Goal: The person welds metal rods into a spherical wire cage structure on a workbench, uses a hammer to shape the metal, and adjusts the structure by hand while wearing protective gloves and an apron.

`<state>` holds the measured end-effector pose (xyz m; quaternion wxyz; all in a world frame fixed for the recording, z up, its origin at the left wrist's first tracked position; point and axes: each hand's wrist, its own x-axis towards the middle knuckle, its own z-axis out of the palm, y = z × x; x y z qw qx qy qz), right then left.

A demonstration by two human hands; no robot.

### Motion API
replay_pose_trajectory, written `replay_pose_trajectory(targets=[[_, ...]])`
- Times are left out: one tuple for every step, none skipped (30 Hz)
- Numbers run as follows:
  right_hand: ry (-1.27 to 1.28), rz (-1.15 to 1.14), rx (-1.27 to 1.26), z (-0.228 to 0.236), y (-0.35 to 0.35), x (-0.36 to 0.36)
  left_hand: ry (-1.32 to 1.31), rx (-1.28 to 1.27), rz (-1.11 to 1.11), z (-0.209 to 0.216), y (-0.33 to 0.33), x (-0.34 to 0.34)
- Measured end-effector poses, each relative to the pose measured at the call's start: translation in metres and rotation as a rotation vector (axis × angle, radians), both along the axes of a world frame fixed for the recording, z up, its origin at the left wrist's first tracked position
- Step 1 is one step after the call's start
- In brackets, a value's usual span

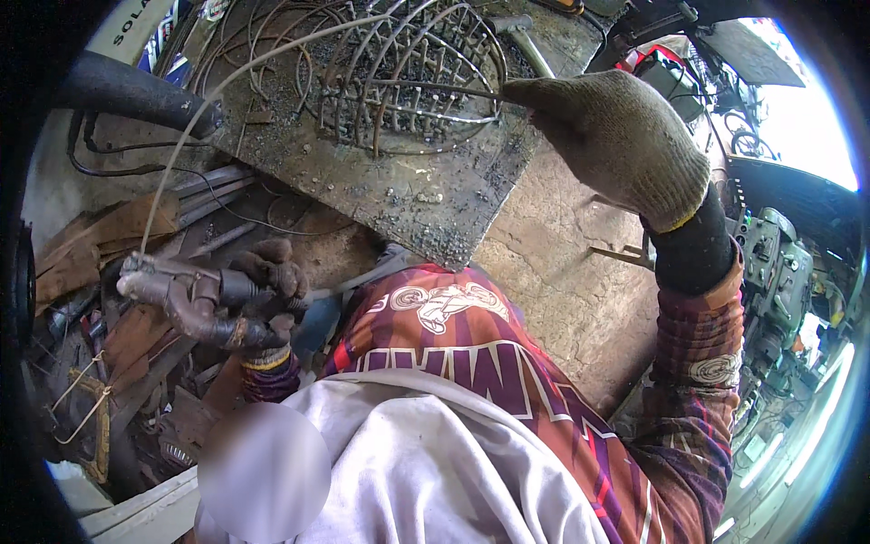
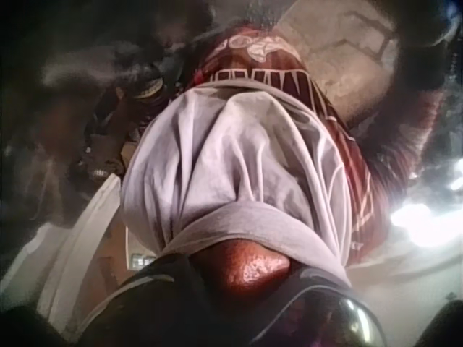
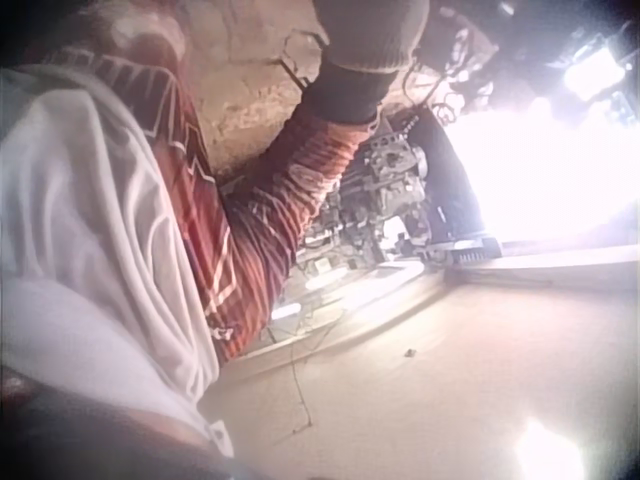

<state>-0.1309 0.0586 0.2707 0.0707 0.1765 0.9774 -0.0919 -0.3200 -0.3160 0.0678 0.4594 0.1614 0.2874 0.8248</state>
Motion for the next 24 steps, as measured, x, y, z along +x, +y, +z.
replay_pose_trajectory(targets=[[0.01, 0.002, -0.006, -0.001, 0.0, 0.002, -0.008, -0.011, 0.007, 0.005, 0.002, -0.001], [0.02, 0.01, -0.014, -0.003, 0.001, 0.002, -0.015, -0.024, 0.021, 0.012, 0.003, -0.001], [0.019, 0.01, -0.01, -0.006, 0.003, 0.003, -0.022, -0.038, 0.033, 0.019, 0.004, -0.002], [0.039, 0.052, 0.009, -0.007, 0.005, 0.005, 0.196, -0.042, 0.032, 0.017, 0.003, -0.007], [0.058, 0.093, 0.027, -0.007, 0.006, 0.007, 0.346, -0.123, -0.064, 0.012, -0.014, -0.018], [0.054, 0.087, 0.031, -0.006, 0.005, 0.007, 0.515, -0.193, -0.161, 0.006, -0.029, -0.03], [0.042, 0.079, 0.019, -0.005, 0.004, 0.005, 0.69, -0.248, -0.245, 0.014, -0.035, -0.04], [0.03, 0.071, 0.006, -0.005, 0.004, 0.004, 0.31, -0.23, -0.007, 0.013, -0.035, -0.016], [0.028, 0.072, 0.01, -0.005, 0.003, 0.003, 0.112, -0.224, 0.101, 0.015, -0.036, -0.011], [0.048, 0.083, 0.003, -0.004, 0.003, 0.002, -0.073, -0.201, 0.222, 0.02, -0.034, -0.008], [0.068, 0.094, -0.003, -0.004, 0.002, 0.002, -0.04, -0.225, 0.198, 0.015, -0.039, -0.01], [0.068, 0.092, 0.001, -0.004, 0.003, 0.002, -0.015, -0.263, 0.177, 0.011, -0.045, -0.014], [0.068, 0.106, 0.012, -0.004, 0.004, 0.003, 0.02, -0.295, 0.148, 0.006, -0.05, -0.017], [0.069, 0.12, 0.023, -0.004, 0.004, 0.004, 0.041, -0.323, 0.126, 0.0, -0.055, -0.021], [0.068, 0.114, 0.029, -0.004, 0.003, 0.005, 0.058, -0.35, 0.103, -0.005, -0.059, -0.025], [0.07, 0.102, 0.028, -0.004, 0.002, 0.004, 0.07, -0.376, 0.088, -0.008, -0.063, -0.027], [0.072, 0.088, 0.027, -0.004, 0.002, 0.003, 0.078, -0.396, 0.075, -0.011, -0.066, -0.029], [0.071, 0.087, 0.031, -0.003, 0.003, 0.003, 0.086, -0.412, 0.061, -0.013, -0.069, -0.031], [0.061, 0.109, 0.041, -0.003, 0.005, 0.003, 0.089, -0.432, 0.048, -0.015, -0.072, -0.033], [0.051, 0.131, 0.052, -0.004, 0.006, 0.003, 0.092, -0.451, 0.035, -0.018, -0.074, -0.034], [0.05, 0.131, 0.049, -0.003, 0.006, 0.002, 0.096, -0.466, 0.021, -0.02, -0.076, -0.034], [0.052, 0.104, 0.013, -0.002, 0.005, 0.002, 0.099, -0.479, 0.007, -0.023, -0.077, -0.034], [0.053, 0.078, -0.024, -0.002, 0.005, 0.002, 0.1, -0.494, -0.01, -0.025, -0.079, -0.035], [0.073, 0.079, -0.034, -0.005, 0.007, 0.006, 0.098, -0.504, -0.026, -0.027, -0.08, -0.035]])
